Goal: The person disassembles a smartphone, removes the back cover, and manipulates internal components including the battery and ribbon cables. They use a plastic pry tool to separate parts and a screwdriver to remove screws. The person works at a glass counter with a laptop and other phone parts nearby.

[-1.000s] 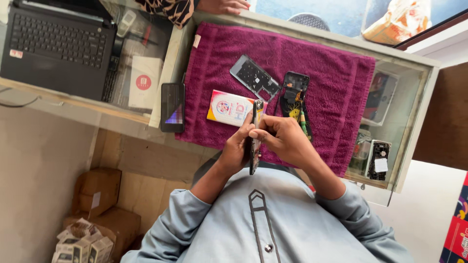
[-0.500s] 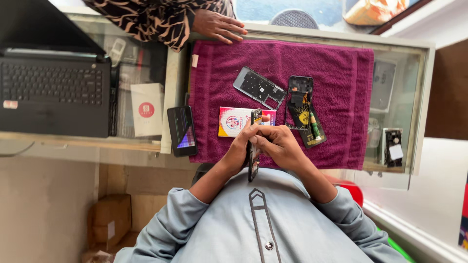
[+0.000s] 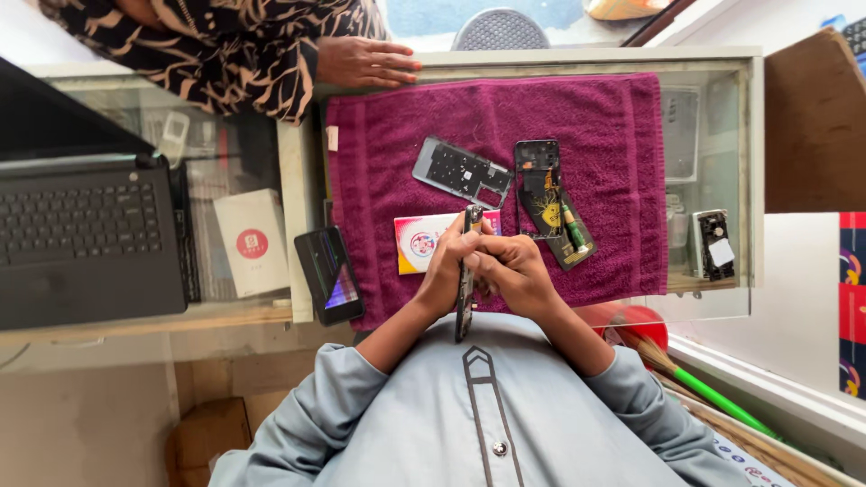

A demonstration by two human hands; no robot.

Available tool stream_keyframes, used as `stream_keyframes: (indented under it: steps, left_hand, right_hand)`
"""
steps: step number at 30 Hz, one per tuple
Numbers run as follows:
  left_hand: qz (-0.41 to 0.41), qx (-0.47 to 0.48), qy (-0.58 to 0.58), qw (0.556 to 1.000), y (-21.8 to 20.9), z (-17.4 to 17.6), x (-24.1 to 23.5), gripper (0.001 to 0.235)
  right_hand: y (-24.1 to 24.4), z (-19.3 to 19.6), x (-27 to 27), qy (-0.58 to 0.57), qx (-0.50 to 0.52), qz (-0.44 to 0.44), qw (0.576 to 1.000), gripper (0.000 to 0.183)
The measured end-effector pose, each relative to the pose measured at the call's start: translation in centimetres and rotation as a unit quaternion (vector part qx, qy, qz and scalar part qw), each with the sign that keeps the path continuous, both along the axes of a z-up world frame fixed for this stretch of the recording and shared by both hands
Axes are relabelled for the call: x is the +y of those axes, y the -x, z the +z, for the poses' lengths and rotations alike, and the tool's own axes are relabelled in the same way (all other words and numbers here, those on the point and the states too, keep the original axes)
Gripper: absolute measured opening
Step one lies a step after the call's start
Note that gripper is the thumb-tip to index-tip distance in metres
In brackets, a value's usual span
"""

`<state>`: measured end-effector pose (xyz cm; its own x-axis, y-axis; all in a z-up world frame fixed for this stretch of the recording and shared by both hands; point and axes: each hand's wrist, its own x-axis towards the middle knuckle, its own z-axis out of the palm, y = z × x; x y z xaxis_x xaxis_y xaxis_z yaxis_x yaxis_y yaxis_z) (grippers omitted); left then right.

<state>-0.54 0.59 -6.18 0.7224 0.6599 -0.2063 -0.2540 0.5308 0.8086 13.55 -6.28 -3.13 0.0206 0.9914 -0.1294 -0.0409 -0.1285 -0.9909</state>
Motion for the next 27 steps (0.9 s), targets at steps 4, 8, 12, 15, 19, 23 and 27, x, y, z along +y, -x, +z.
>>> stream_keyframes:
  steps: [4,8,12,15,19,23,27]
  left_hand:
    - [-0.014,-0.02,0.034,0.999,-0.1,-0.2,0.6,0.058]
    - [0.008,-0.036,0.051,0.998,0.2,-0.6,0.6,0.064]
    - [0.008,-0.051,0.053,0.997,0.9,-1.1,0.5,0.066]
    - [-0.002,-0.053,0.061,0.997,1.0,-1.2,0.5,0.066]
    - [0.0,-0.023,0.05,0.999,0.3,-1.1,0.2,0.063]
    - [0.026,-0.038,0.017,0.999,0.1,-1.1,-0.4,0.066]
    - [0.014,-0.033,-0.015,0.999,0.1,-0.8,-1.3,0.074]
  right_hand:
    - [0.5,0.3,0.4,0.004,-0.034,-0.013,0.999,0.023]
    - [0.9,0.6,1.0,-0.013,-0.059,-0.011,0.998,0.027]
    - [1.6,0.8,1.1,-0.013,-0.084,-0.004,0.996,0.029]
    - [1.9,0.9,1.1,-0.022,-0.068,-0.016,0.997,0.028]
    - [1.2,1.5,1.2,0.018,-0.059,-0.016,0.998,0.023]
    - [0.7,1.8,0.7,-0.073,-0.189,-0.016,0.979,0.026]
    - [0.5,2.3,0.5,-0.099,-0.178,-0.043,0.978,0.036]
